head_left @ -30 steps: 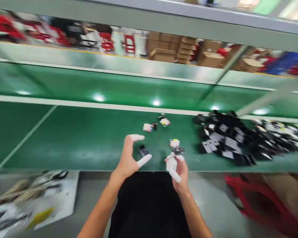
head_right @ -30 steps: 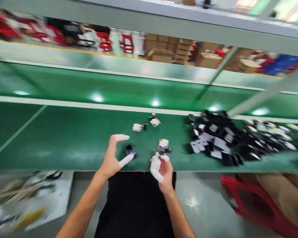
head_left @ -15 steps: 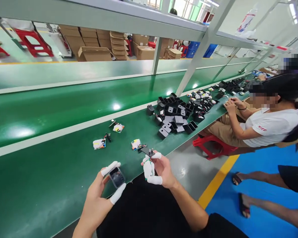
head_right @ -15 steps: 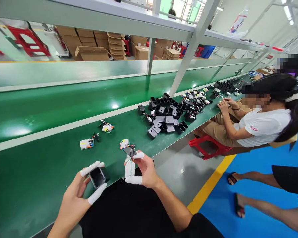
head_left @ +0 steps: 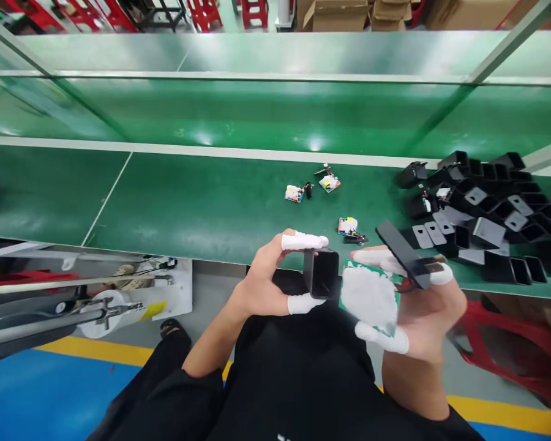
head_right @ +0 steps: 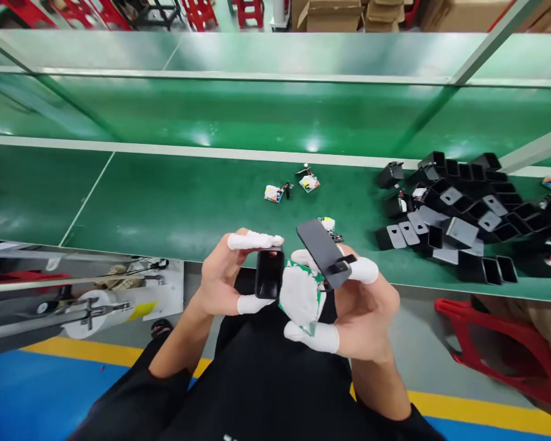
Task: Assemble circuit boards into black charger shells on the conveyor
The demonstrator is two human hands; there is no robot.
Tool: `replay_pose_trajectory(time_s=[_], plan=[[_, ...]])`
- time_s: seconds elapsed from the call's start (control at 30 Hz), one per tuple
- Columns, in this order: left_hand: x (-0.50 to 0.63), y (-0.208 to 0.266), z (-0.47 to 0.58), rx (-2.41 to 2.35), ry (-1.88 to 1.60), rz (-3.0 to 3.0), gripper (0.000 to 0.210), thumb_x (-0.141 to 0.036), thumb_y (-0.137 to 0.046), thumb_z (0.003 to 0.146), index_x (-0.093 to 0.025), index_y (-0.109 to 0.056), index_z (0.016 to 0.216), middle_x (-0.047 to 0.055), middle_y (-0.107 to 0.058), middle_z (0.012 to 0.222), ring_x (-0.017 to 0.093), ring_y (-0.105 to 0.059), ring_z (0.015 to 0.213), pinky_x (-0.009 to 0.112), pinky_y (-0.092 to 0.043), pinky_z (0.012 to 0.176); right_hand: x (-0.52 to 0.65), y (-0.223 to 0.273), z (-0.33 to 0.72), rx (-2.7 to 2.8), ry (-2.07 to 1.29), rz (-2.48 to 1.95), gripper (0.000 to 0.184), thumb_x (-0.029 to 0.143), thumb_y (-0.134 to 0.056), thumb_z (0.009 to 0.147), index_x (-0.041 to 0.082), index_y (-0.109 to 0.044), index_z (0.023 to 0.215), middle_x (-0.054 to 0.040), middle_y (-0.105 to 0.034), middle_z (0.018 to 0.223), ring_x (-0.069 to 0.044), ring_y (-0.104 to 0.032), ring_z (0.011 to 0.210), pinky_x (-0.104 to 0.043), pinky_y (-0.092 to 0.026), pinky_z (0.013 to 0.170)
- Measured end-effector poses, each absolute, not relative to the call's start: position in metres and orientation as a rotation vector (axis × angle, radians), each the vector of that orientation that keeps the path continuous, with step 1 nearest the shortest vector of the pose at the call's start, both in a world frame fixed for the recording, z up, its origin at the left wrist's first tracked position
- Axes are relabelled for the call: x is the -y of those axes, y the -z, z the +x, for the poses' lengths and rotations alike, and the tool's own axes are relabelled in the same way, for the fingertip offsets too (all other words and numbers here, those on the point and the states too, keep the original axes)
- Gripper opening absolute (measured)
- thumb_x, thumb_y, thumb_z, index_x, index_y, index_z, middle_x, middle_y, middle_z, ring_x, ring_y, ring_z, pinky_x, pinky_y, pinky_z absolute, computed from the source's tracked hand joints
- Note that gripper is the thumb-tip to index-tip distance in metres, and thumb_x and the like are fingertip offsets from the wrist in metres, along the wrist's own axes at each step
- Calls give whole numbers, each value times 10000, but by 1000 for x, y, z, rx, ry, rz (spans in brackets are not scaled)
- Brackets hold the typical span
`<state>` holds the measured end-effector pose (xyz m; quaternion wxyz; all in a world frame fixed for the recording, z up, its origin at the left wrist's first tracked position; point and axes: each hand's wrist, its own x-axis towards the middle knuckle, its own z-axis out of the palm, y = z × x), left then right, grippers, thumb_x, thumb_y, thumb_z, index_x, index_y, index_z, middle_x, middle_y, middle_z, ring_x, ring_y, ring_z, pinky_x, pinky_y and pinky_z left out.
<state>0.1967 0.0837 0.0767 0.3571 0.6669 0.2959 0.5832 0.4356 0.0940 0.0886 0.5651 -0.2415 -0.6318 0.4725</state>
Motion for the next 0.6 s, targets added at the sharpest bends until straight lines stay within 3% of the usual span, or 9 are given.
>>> replay_pose_trajectory(time_s=[0.07,0.2,0.6], plan=[[-80,-73,194,-763,-1509,1730,831,-233,-973,789,-250,-626,1544,145,-753,1378,310,-760,1262,479,-682,1063,-98,-99,424,1488,-1061,-474,746,294,-1043,742,351,-693,1398,-76,-810,1205,-304,-812,965,-507,-711,805],[-81,-68,187,-781,-1515,1815,842,-252,-972,785,-276,-628,1553,144,-753,1393,313,-752,1253,486,-685,1029,-107,-110,412,1526,-1038,-442,637,326,-1048,745,341,-751,1308,-40,-795,1053,-264,-777,861,-477,-697,765],[-86,-64,187,-766,-1563,1890,817,-214,-945,786,-280,-645,1543,142,-772,1304,316,-750,1177,466,-679,926,-110,-104,416,1700,-955,-475,705,206,-1058,687,306,-754,1315,-72,-800,1167,-304,-763,1025,-502,-667,848]])
